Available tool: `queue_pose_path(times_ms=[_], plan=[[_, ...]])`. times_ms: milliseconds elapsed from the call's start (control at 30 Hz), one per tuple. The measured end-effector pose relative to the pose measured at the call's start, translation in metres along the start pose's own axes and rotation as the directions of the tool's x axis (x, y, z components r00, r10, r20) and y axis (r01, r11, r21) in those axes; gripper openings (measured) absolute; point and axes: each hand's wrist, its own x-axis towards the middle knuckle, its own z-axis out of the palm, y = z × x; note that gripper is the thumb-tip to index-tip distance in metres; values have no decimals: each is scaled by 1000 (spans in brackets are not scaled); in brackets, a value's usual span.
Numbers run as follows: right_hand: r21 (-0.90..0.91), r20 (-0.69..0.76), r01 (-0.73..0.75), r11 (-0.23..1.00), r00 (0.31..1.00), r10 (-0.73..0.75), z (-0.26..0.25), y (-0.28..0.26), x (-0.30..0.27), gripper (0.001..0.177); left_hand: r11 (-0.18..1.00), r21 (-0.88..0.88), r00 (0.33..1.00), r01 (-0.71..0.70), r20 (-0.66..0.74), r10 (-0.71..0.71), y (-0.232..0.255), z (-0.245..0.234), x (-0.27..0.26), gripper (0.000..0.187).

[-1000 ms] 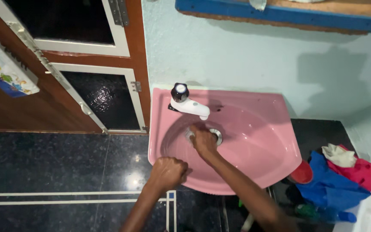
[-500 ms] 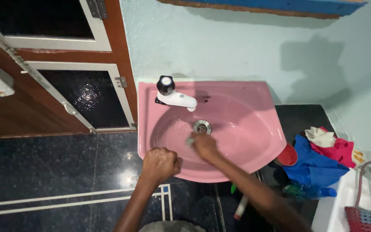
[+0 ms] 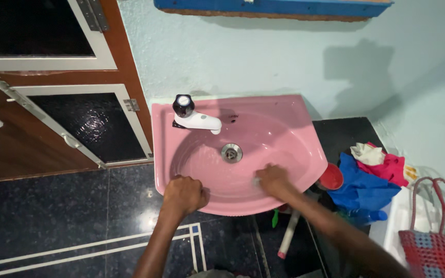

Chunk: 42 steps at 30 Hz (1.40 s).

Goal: The person washes their hands under running water from a tap in a pink sink. They rub their hands together, rinse them, and then use a sponge to scrub the sink basin and faucet before rinsing the sponge and their hands again.

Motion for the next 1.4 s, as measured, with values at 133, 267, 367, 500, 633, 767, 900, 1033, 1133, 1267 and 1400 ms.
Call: queue_pose_path(times_ms=[133, 267, 367, 500, 633, 767, 900, 1033, 1133, 1267, 1400], plan=[[318, -35, 231, 919, 972, -232, 0, -70, -28, 39, 998, -66, 969, 7, 248, 10, 12, 3, 13, 44], [87, -207, 337, 938, 927, -314, 12, -14, -22, 48, 996, -30, 892, -80, 443, 85, 24, 6, 35, 47], [-430, -227, -2, 903, 968, -105, -5, 78, -12, 21, 995, -30, 881, -95, 464, 98, 23, 8, 35, 51], [-251, -381, -22, 968, 921, -78, -15, 78, -31, 20, 996, 1, 856, -84, 511, 71, 26, 9, 34, 52], [-141, -129, 10, 990, 991, -28, -31, 61, -41, 34, 982, -178, 834, -59, 531, 146, 51, 24, 40, 56], [-367, -234, -27, 930, 970, -65, -54, 81, -29, 28, 964, -267, 851, -17, 502, 154, 100, 41, 48, 57], [-571, -447, 40, 820, 822, -352, -54, 83, 2, 28, 955, -296, 852, 9, 502, 147, 107, 42, 53, 59], [-644, -349, 220, 733, 768, -536, -64, 48, 72, 25, 963, -259, 860, 69, 504, 74, 111, 40, 60, 59], [-752, -285, 329, 571, 619, -732, -62, 13, 104, 41, 968, -226, 867, 107, 498, 20, 122, 41, 71, 60], [-703, -403, 360, 613, 509, -761, -50, 36, 84, 39, 956, -203, 863, 211, 497, -85, 131, 50, 77, 64], [-457, -364, 454, 765, 689, -626, -33, 85, 36, 29, 926, -156, 877, 344, 407, -257, 130, 61, 78, 65]])
